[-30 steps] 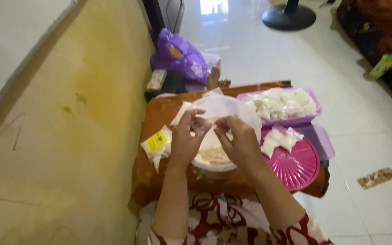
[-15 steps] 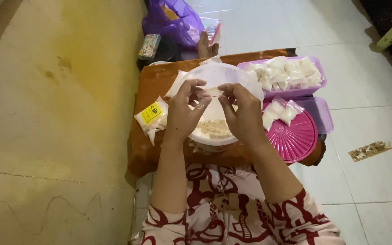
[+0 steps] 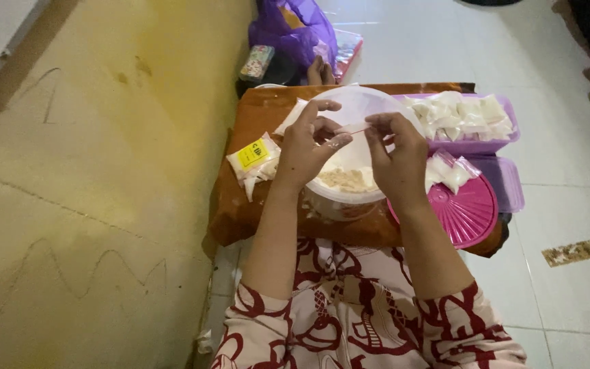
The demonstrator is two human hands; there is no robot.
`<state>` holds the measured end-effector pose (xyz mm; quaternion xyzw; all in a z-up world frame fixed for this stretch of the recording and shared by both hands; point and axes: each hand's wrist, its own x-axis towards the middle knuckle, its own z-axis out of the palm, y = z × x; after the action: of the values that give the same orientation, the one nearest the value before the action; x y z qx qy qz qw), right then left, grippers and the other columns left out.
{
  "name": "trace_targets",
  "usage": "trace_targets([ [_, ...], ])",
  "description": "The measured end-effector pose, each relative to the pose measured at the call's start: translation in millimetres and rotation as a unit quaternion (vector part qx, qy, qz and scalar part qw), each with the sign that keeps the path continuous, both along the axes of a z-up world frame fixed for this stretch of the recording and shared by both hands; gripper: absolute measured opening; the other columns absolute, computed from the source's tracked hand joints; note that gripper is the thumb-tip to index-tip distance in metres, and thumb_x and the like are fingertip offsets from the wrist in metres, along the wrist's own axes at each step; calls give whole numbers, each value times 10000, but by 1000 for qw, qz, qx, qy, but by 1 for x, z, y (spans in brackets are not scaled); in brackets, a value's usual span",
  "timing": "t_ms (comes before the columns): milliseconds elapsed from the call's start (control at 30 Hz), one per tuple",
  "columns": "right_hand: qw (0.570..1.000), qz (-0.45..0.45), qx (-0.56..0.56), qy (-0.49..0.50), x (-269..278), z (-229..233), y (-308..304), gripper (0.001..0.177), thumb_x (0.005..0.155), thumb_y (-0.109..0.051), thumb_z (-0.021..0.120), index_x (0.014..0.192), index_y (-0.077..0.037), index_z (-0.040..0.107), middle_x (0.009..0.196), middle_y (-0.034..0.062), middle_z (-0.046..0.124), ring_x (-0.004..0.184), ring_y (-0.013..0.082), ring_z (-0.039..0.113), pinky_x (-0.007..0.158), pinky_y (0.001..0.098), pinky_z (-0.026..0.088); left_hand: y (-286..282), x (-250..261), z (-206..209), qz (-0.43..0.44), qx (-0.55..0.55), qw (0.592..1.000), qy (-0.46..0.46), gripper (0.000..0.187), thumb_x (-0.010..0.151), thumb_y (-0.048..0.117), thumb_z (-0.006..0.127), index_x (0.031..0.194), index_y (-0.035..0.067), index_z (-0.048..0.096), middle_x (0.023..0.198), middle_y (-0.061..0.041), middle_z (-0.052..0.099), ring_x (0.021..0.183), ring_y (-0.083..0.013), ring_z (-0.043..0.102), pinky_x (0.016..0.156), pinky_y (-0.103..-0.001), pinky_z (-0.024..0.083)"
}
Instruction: Packaging white powder into small plastic bags using a spoon and tying them closed.
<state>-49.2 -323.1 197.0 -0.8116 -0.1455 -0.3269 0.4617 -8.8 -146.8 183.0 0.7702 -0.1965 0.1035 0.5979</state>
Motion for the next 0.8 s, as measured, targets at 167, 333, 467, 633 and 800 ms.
trace_targets([
  [167,999,-1,34,-6,-3,1,1,158,977,30,708,1121,-25,676,898,139,684,831,275,690,750,373,564,0,2,-2,4,-32,999,-3,445,886,199,810,1263,168,576,930,-67,771,835,-163,757,799,-262,594],
  [333,1000,0,28,12,1,0,2,162,966,16,731,1109,-40,681,886,141,702,837,301,714,764,378,581,1,0,2,3,-19,1000,-6,436,894,158,791,1266,148,565,917,-88,768,825,-197,760,806,-296,606],
  [467,999,-1,24,38,-2,-5,0,195,961,15,727,1134,-55,669,866,144,705,803,301,715,734,387,579,1,-5,1,10,-21,1000,4,426,886,169,785,1247,139,561,915,-87,766,822,-190,750,814,-289,603],
  [633,999,15,29,42,-2,0,1,215,965,16,716,1152,-74,662,824,125,697,758,274,711,722,385,582,2,-2,0,-3,-58,998,6,432,882,148,794,1250,122,568,914,-96,764,812,-178,740,808,-282,600],
  [800,997,54,-36,29,-1,-1,3,204,957,-3,709,1125,-117,701,790,100,691,735,271,696,737,375,578,2,-4,-1,-21,-79,997,-6,436,894,180,809,1254,111,572,925,-108,758,815,-175,735,798,-283,597],
])
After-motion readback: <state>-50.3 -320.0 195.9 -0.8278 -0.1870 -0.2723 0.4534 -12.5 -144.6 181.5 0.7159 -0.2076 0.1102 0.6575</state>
